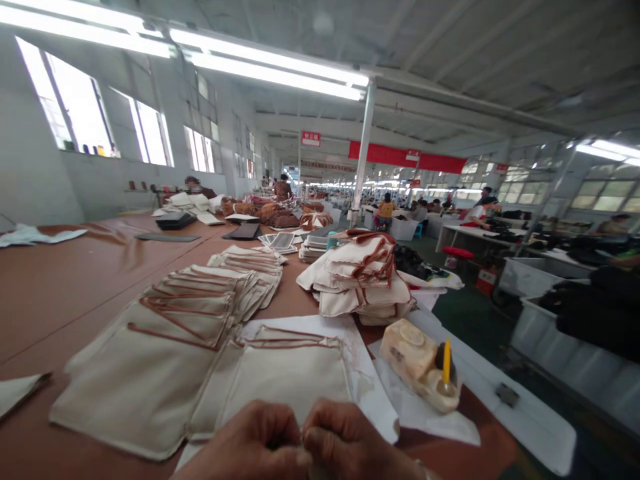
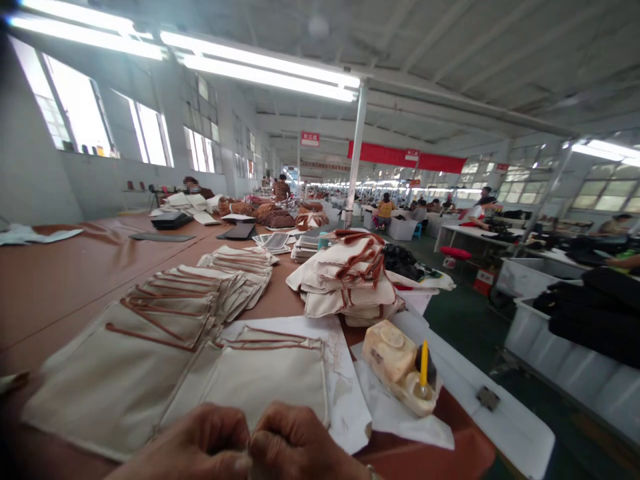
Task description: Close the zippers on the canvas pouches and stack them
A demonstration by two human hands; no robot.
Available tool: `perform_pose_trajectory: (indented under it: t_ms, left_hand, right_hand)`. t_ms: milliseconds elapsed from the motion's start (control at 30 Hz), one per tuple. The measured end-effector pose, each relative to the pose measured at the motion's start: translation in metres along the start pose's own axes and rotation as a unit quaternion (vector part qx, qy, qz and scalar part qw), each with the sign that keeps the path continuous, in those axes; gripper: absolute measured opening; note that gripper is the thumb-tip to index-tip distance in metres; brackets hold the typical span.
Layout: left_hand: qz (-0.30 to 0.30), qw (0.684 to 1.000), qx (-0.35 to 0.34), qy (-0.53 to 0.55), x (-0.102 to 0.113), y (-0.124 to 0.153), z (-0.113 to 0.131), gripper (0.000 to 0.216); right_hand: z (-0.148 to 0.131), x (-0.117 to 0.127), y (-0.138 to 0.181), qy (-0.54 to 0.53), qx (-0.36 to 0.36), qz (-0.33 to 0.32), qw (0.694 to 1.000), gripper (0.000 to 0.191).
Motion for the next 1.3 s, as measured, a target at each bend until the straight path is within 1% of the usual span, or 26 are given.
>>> perform_pose_trajectory:
  t_ms: [33, 167, 267, 333, 433, 533, 633, 800, 867, 933, 1000, 1100, 1200, 1300]
  left_hand:
    - [0.000, 1.000, -0.001, 0.021, -0.002, 0.000, 0.000, 0.040]
    - [-0.042, 0.992, 0.024, 0.113, -0.017, 0.002, 0.000, 0.025]
    - [-0.077, 0.981, 0.032, 0.177, -0.026, 0.003, 0.002, 0.024]
    - [-0.088, 0.977, 0.036, 0.189, -0.029, 0.003, 0.003, 0.026]
    - [-0.066, 0.983, 0.043, 0.163, -0.028, 0.001, 0.001, 0.026]
    - [-0.043, 0.987, 0.053, 0.146, -0.027, -0.002, -0.002, 0.020]
    - [-0.027, 0.983, 0.071, 0.169, -0.027, -0.006, -0.009, 0.016]
    - [0.003, 0.971, 0.073, 0.229, -0.026, -0.011, -0.016, 0.014]
    - [0.008, 0.965, 0.075, 0.250, -0.026, -0.011, -0.017, 0.013]
    - [-0.002, 0.962, 0.084, 0.259, -0.028, -0.011, -0.017, 0.014]
    - [-0.015, 0.967, 0.086, 0.241, -0.030, -0.011, -0.016, 0.015]
    - [-0.024, 0.983, 0.063, 0.168, -0.030, -0.012, -0.011, 0.020]
    - [-0.029, 0.990, 0.062, 0.126, -0.032, -0.011, -0.012, 0.021]
    - [-0.012, 0.993, 0.077, 0.084, -0.031, -0.008, -0.016, 0.017]
  right_hand:
    - [-0.001, 0.001, 0.002, 0.003, 0.001, 0.005, 1.000, 0.053]
    - [0.008, 0.003, 0.011, 0.015, -0.011, -0.001, 1.000, 0.045]
    - [0.015, 0.004, 0.015, 0.004, -0.023, -0.004, 1.000, 0.044]
    - [0.016, 0.005, 0.017, -0.017, -0.031, 0.001, 0.999, 0.044]
    - [0.013, 0.005, 0.017, -0.039, -0.025, 0.007, 0.999, 0.044]
    - [0.010, 0.005, 0.016, -0.038, -0.028, 0.006, 0.999, 0.042]
    - [0.013, 0.006, 0.016, -0.054, -0.044, 0.002, 0.998, 0.037]
    - [0.018, 0.008, 0.016, -0.136, -0.061, -0.007, 0.989, 0.033]
    - [0.019, 0.008, 0.016, -0.137, -0.070, -0.007, 0.988, 0.031]
    - [0.020, 0.009, 0.015, -0.129, -0.078, -0.004, 0.988, 0.030]
    - [0.022, 0.009, 0.015, -0.121, -0.084, 0.002, 0.989, 0.029]
    - [0.022, 0.010, 0.014, -0.101, -0.076, 0.012, 0.992, 0.024]
    - [0.020, 0.013, 0.016, -0.047, -0.063, 0.017, 0.997, 0.018]
    - [0.020, 0.014, 0.019, -0.007, -0.067, 0.016, 0.998, 0.017]
Point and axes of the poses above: each hand's wrist, its own y-axis away from the middle knuckle, its own x-axis out of the back of the hand, z = x × y, the point moved 10 cm from there along -y, towards the middle knuckle, and after that the axes turned 5 degrees about x, right-handed, at the moved point
